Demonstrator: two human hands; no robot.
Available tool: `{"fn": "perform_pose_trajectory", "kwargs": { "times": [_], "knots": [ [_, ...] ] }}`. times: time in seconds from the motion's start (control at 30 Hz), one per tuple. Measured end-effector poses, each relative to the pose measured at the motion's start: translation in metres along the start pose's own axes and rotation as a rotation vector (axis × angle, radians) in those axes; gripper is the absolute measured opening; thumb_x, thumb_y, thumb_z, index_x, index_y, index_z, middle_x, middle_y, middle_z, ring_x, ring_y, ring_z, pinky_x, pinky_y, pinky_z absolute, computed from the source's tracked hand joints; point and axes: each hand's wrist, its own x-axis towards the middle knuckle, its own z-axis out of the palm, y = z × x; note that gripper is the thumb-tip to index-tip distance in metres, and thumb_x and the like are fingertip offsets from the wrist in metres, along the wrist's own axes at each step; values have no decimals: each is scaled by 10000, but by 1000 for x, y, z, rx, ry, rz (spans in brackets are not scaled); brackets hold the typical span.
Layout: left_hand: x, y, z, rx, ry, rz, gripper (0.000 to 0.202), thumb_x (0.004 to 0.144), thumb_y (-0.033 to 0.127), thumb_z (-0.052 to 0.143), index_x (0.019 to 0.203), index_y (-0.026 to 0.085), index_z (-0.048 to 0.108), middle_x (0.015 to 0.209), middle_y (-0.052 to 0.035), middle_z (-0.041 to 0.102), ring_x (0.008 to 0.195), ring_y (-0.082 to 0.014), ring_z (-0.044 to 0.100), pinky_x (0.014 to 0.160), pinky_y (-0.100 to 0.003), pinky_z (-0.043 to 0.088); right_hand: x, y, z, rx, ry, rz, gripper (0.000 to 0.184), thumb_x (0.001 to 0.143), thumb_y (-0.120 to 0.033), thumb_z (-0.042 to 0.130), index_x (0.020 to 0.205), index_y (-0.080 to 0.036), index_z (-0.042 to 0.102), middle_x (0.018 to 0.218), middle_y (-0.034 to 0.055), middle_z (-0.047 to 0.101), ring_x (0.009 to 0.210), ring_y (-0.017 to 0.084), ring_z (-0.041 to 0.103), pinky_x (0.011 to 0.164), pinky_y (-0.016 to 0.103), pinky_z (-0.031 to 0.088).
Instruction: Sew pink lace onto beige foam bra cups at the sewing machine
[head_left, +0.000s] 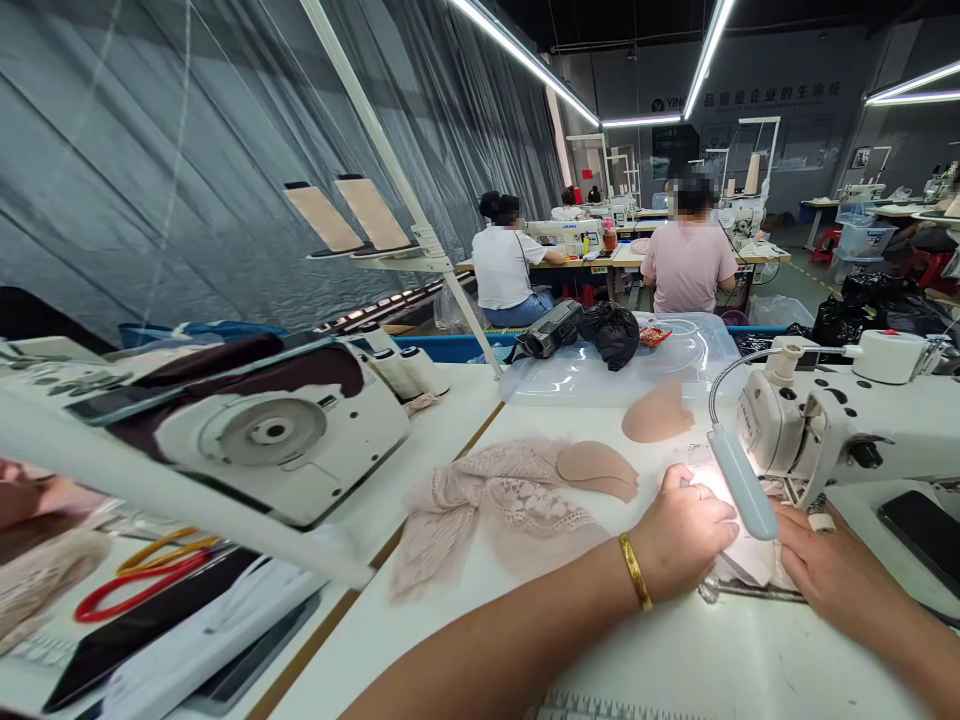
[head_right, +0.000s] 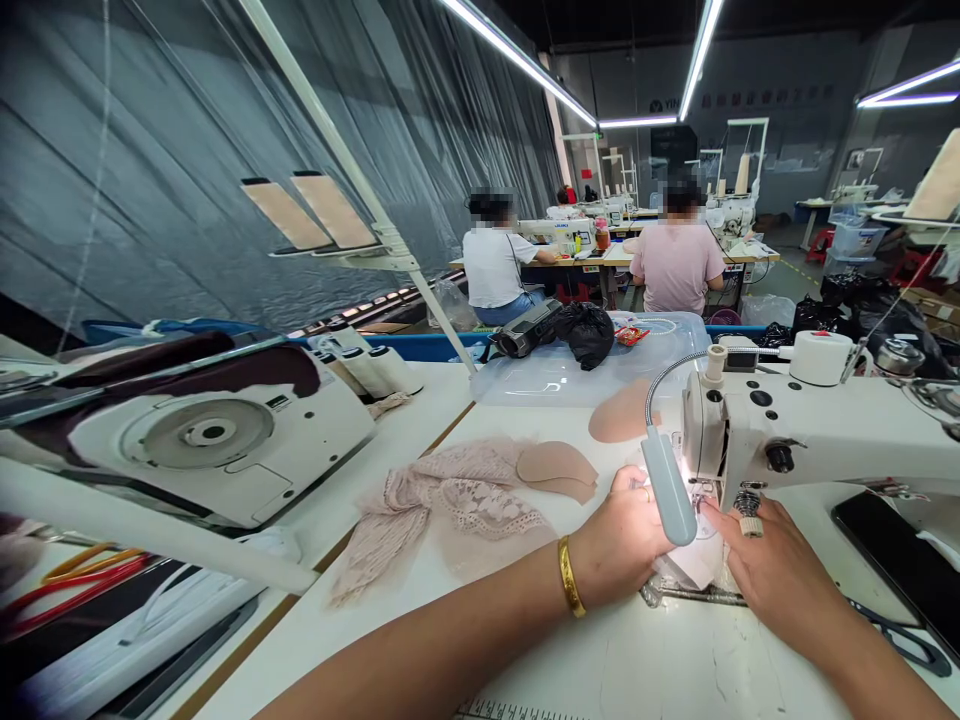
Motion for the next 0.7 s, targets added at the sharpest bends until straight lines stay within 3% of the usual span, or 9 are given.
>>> {"fn": "perform_pose_trajectory", "kwargs": {
  "times": [0.1,0.2,0.3,0.43,0.57,0.7],
  "knots": [
    [-1,2,0,21,-1,-8,196,755,59,623,896,194,643,917,-10,720,819,-200,588,988,-496,246,-2,2,-2,-1,41,-39,512,1012,-152,376,1474,-278,561,1365,86,711,1175,300,700,972,534,575],
    [-1,3,0,41,-7,-21,215,771,74,634,941,203,656,921,-14,718,824,-205,593,992,-497,253,-2,2,-7,34,134,-53,391,1024,-188,412,1265,-286,703,1266,62,755,1147,309,696,1001,537,564],
    [-1,1,0,54,-17,-18,232,773,91,633,975,200,663,997,-33,732,842,-210,604,991,-506,256,0,2,-10,77,199,-19,333,1034,-219,424,1106,-273,744,1214,60,765,1186,317,666,1020,539,556],
    [0,1,0,48,-35,-12,224,760,92,628,957,192,665,995,-37,733,840,-210,606,959,-496,270,1,2,-10,62,202,-9,352,1056,-248,386,1209,-233,703,1222,74,762,1205,328,650,1008,557,558],
    [0,4,0,29,-16,-23,296,761,77,614,1024,200,674,971,-26,736,837,-208,600,962,-497,262,0,3,-9,68,165,-4,342,1061,-279,390,1108,-235,726,1257,79,754,1249,322,643,1070,551,532],
    [-1,5,-1,44,-33,-19,241,752,83,641,962,196,673,986,-31,737,836,-206,603,975,-494,258,0,1,-10,83,190,27,343,1052,-282,402,1191,-246,713,1308,71,735,1274,316,632,1067,545,540]
  ]
}}
